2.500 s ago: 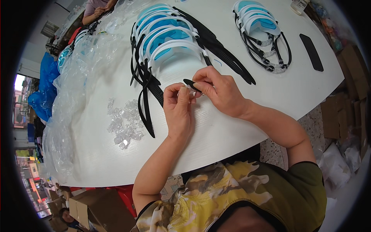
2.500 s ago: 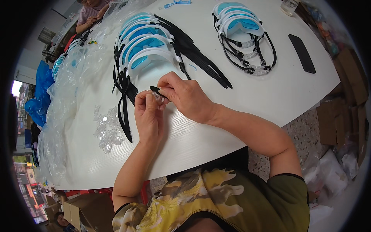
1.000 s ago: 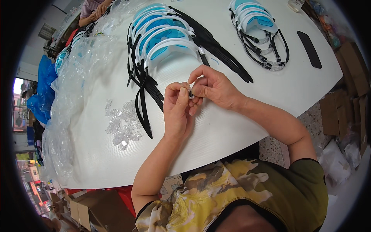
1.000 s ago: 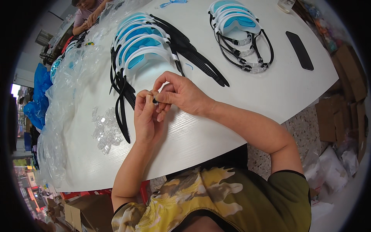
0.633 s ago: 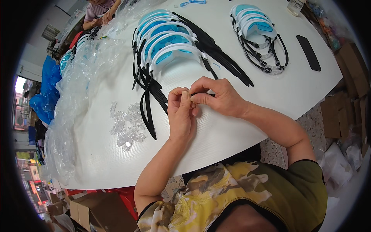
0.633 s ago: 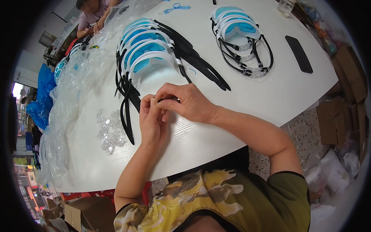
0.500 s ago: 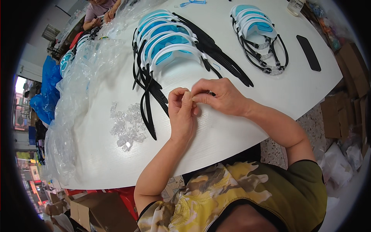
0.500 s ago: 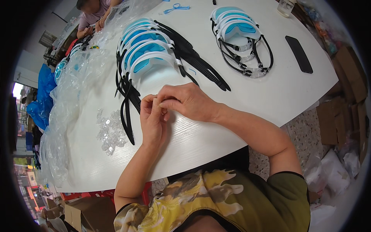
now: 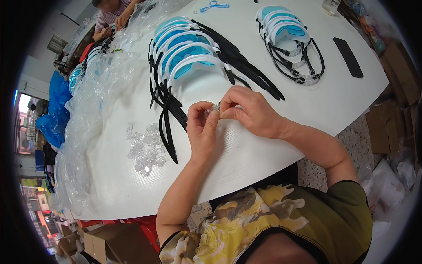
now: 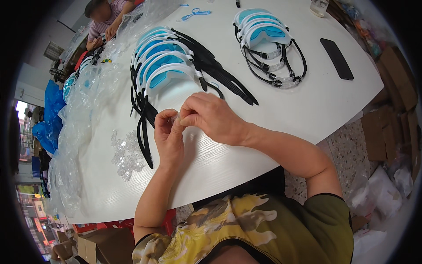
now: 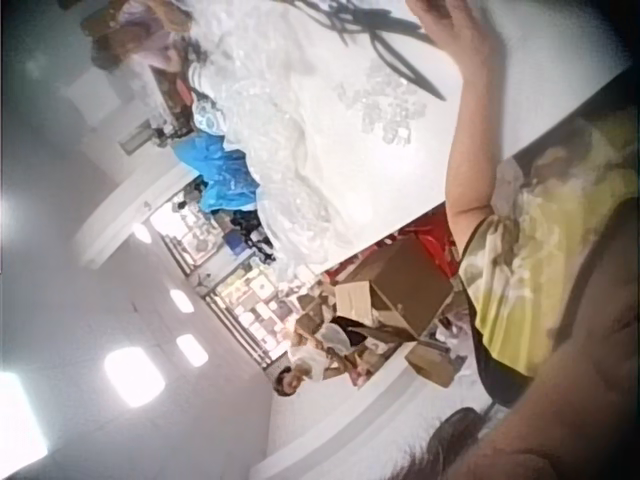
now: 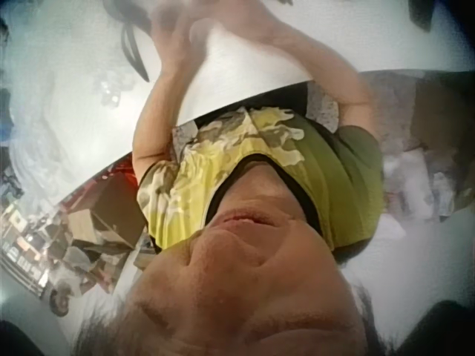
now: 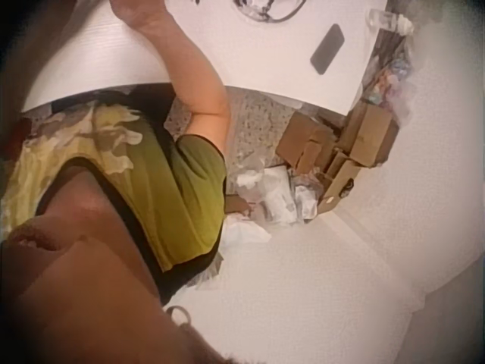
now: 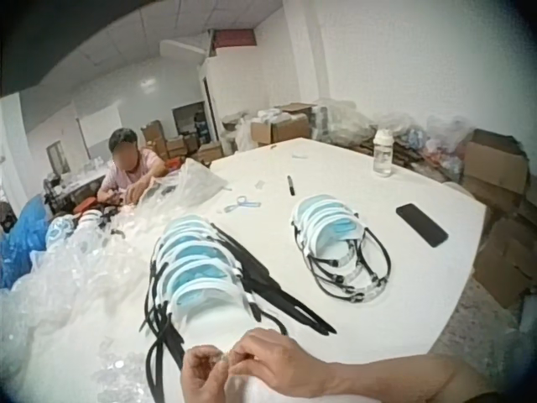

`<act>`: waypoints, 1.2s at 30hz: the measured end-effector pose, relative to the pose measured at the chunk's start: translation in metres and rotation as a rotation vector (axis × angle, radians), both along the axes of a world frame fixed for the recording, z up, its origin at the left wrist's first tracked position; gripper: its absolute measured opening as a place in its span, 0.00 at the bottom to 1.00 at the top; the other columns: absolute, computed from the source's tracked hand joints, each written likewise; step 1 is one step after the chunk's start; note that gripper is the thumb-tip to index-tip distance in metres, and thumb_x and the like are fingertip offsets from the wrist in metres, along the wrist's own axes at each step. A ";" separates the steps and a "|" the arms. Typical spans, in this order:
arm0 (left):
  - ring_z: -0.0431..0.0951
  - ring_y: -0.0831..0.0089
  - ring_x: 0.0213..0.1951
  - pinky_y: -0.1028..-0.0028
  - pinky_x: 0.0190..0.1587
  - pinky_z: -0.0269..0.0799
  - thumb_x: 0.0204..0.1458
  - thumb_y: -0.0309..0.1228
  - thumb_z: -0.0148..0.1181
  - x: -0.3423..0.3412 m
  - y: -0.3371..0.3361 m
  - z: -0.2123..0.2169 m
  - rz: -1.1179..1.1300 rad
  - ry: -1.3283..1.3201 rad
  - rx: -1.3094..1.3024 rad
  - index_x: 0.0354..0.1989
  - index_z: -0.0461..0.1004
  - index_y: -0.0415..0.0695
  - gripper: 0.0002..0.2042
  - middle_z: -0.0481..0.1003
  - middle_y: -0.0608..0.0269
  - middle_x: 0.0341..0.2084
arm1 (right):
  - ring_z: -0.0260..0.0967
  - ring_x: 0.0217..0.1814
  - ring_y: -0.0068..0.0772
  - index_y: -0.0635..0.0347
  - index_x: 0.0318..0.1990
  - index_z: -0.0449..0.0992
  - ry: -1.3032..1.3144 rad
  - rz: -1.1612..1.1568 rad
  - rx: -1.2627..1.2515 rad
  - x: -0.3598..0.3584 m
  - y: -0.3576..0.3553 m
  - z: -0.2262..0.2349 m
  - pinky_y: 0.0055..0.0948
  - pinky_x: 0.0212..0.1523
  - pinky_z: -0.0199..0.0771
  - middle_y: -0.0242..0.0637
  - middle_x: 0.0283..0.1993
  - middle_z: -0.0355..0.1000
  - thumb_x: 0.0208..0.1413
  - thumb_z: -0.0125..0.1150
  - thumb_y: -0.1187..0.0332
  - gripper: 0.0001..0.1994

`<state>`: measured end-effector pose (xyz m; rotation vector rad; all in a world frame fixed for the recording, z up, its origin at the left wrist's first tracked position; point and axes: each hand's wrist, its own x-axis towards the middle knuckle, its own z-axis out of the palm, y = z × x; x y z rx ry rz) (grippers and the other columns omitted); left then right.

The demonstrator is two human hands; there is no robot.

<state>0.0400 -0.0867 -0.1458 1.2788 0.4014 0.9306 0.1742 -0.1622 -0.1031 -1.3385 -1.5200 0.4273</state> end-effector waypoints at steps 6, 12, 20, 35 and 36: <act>0.68 0.79 0.36 0.78 0.41 0.65 0.51 0.27 0.51 0.002 -0.011 0.003 0.073 0.015 0.036 0.41 0.62 0.38 0.11 0.65 0.64 0.35 | 0.64 0.31 0.20 0.63 0.30 0.67 0.527 0.081 -0.090 -0.003 0.002 -0.006 0.22 0.35 0.64 0.32 0.27 0.66 0.48 0.56 0.71 0.06; 0.67 0.79 0.36 0.79 0.41 0.65 0.51 0.27 0.51 0.001 -0.014 0.001 0.136 -0.102 -0.065 0.41 0.61 0.39 0.11 0.66 0.63 0.36 | 0.66 0.32 0.24 0.61 0.33 0.71 0.219 -0.162 0.121 -0.020 0.007 -0.009 0.22 0.33 0.66 0.33 0.27 0.68 0.45 0.59 0.69 0.09; 0.66 0.82 0.34 0.83 0.38 0.62 0.52 0.29 0.50 0.008 -0.018 -0.002 0.142 -0.024 -0.084 0.38 0.60 0.41 0.09 0.65 0.67 0.32 | 0.68 0.35 0.33 0.59 0.31 0.73 -0.287 -0.255 0.404 -0.007 0.017 -0.012 0.26 0.35 0.67 0.35 0.36 0.70 0.39 0.59 0.75 0.09; 0.67 0.78 0.43 0.77 0.47 0.59 0.50 0.29 0.52 0.005 -0.028 0.007 -0.168 -0.006 -0.289 0.46 0.64 0.36 0.16 0.69 0.65 0.39 | 0.69 0.31 0.29 0.60 0.29 0.72 -0.066 -0.045 0.420 -0.003 0.013 -0.016 0.25 0.32 0.67 0.34 0.31 0.71 0.42 0.56 0.76 0.04; 0.67 0.78 0.42 0.78 0.47 0.59 0.50 0.28 0.52 0.005 -0.028 0.004 -0.167 0.026 -0.288 0.47 0.63 0.35 0.16 0.69 0.64 0.39 | 0.69 0.30 0.29 0.61 0.29 0.73 0.059 -0.068 0.291 -0.005 0.013 -0.015 0.23 0.31 0.67 0.35 0.29 0.72 0.42 0.56 0.77 0.04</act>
